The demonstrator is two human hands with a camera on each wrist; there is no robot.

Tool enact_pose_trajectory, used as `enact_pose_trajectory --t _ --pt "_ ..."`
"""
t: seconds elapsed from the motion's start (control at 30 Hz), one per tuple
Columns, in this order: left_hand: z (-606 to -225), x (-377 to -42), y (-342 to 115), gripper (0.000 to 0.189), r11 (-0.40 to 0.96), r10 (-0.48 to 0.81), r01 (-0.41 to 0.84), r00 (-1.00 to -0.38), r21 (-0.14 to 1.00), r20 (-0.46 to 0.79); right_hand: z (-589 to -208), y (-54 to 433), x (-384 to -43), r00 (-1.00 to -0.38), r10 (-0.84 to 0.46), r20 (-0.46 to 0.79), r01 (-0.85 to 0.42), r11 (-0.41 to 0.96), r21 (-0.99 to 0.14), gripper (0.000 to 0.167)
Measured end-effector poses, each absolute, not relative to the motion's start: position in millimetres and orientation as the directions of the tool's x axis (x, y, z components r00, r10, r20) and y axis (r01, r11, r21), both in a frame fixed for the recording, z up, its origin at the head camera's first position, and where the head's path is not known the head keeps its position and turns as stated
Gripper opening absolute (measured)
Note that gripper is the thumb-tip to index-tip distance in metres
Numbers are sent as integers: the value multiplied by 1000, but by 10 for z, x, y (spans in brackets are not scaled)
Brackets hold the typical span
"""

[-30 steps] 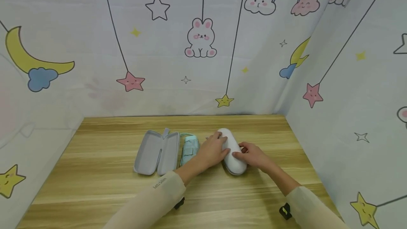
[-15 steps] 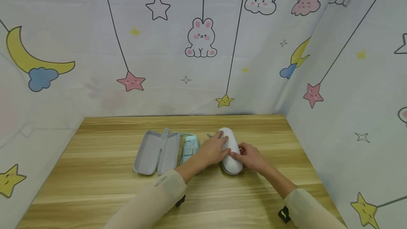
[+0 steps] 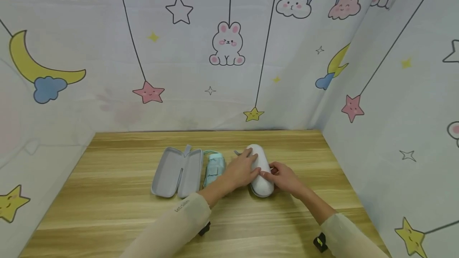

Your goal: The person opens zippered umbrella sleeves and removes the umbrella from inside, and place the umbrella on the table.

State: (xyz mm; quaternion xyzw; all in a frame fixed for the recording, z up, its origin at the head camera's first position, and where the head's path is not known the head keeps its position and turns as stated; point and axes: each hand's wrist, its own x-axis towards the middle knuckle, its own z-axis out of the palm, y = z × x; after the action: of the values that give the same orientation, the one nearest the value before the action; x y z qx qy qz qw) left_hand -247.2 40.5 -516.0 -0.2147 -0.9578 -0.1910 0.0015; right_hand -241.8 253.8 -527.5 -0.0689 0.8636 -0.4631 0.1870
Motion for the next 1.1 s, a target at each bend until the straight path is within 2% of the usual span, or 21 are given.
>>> enact_pose_trajectory --t 0.23,0.57,0.8,1.1 --pt "-5053 -2363 547 61 832 281 312 -950 458 137 -5225 2622 -2453 -903 -340 -263 96 437 -894 41" --pt "-4951 -2354 817 90 924 168 178 -984 339 61 -5305 2630 -2536 -913 -334 -236 130 310 -942 40" --pt "-4919 -2365 896 92 926 139 134 -990 354 12 -5330 2618 -2552 -908 -370 -195 92 280 -956 40" --pt "-4945 -2360 922 96 948 135 125 -991 292 -14 -5293 2606 -2536 -905 -376 -201 129 208 -970 40"
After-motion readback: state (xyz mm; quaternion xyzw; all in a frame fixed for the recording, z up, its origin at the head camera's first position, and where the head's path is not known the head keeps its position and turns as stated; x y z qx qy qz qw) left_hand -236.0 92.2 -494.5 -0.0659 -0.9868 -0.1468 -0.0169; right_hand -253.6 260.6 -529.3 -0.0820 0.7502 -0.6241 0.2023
